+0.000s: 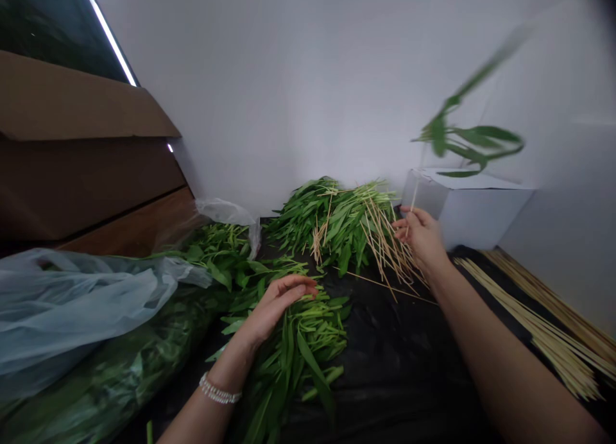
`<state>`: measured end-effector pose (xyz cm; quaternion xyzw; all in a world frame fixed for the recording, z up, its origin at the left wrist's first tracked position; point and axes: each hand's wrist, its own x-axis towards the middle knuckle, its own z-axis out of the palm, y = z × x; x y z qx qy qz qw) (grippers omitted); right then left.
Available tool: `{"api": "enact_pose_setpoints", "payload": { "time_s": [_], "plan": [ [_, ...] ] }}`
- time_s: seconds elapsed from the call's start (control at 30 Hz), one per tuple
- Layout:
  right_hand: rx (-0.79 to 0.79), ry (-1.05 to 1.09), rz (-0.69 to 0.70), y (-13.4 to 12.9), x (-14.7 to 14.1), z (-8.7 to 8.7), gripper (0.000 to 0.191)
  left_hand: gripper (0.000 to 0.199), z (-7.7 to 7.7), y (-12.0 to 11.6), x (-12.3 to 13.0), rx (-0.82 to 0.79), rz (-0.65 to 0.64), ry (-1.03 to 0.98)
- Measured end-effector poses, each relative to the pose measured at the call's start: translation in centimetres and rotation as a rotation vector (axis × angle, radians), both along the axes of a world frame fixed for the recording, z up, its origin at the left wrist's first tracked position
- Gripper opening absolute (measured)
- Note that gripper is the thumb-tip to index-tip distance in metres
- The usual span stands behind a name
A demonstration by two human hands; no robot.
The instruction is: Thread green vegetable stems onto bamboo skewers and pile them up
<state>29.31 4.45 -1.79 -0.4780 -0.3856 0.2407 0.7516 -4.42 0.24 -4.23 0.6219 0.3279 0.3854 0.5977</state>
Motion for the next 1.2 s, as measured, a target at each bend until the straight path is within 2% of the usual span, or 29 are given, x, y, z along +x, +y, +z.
{"api": "enact_pose_setpoints", "payload": {
  "time_s": [0.07, 0.2, 0.37, 0.47, 0.57, 0.63, 0.73, 0.87, 0.93, 1.03, 1.13, 1.2],
  "plan": [
    [-0.041, -0.105, -0.140, 0.9, 0.7, -0.7, 0.041, 0.027, 0.1, 0.0, 0.0, 0.007, 0.000, 0.003],
    [-0.184, -0.473, -0.368, 2.2, 2.2, -2.3, 0.038, 0.029, 0.3, 0.0, -0.1, 0.027, -0.004, 0.021],
    [-0.254, -0.737, -0.449, 2.0, 2.6, -3.3, 0.038, 0.032, 0.3, 0.0, -0.1, 0.002, -0.017, -0.005],
    [-0.229, -0.918, -0.569, 0.7, 1.7, -3.5, 0.035, 0.037, 0.3, 0.1, 0.0, -0.028, -0.025, -0.065],
    [-0.039, -1.076, -0.633, -1.1, -0.3, -3.6, 0.033, 0.046, 0.4, 0.0, 0.2, -0.026, -0.013, -0.150],
    [0.073, -1.176, -0.592, -2.3, -2.1, -3.9, 0.032, 0.053, 0.4, -0.1, 0.3, -0.062, -0.007, -0.217],
    [0.096, -1.311, -0.470, -3.3, -4.7, -5.0, 0.035, 0.061, 0.5, 0.0, 0.2, -0.139, -0.001, -0.293],
    [-0.067, -1.528, -0.227, -3.5, -6.7, -6.9, 0.033, 0.066, 0.7, 0.5, -0.2, -0.059, 0.044, -0.273],
    [-0.222, -1.635, -0.112, -3.4, -7.0, -7.6, 0.028, 0.065, 0.7, 0.9, -0.5, 0.031, 0.104, -0.211],
    [-0.403, -1.714, -0.026, -3.2, -7.0, -8.1, 0.022, 0.050, 0.7, 1.4, -1.1, 0.185, 0.265, -0.027],
    [-0.440, -1.731, 0.008, -3.1, -7.1, -8.4, 0.020, 0.030, 0.7, 1.6, -1.4, 0.277, 0.366, 0.155],
    [-0.449, -1.735, 0.023, -3.1, -7.2, -8.4, 0.019, 0.026, 0.7, 1.5, -1.4, 0.342, 0.339, 0.249]
  ]
}}
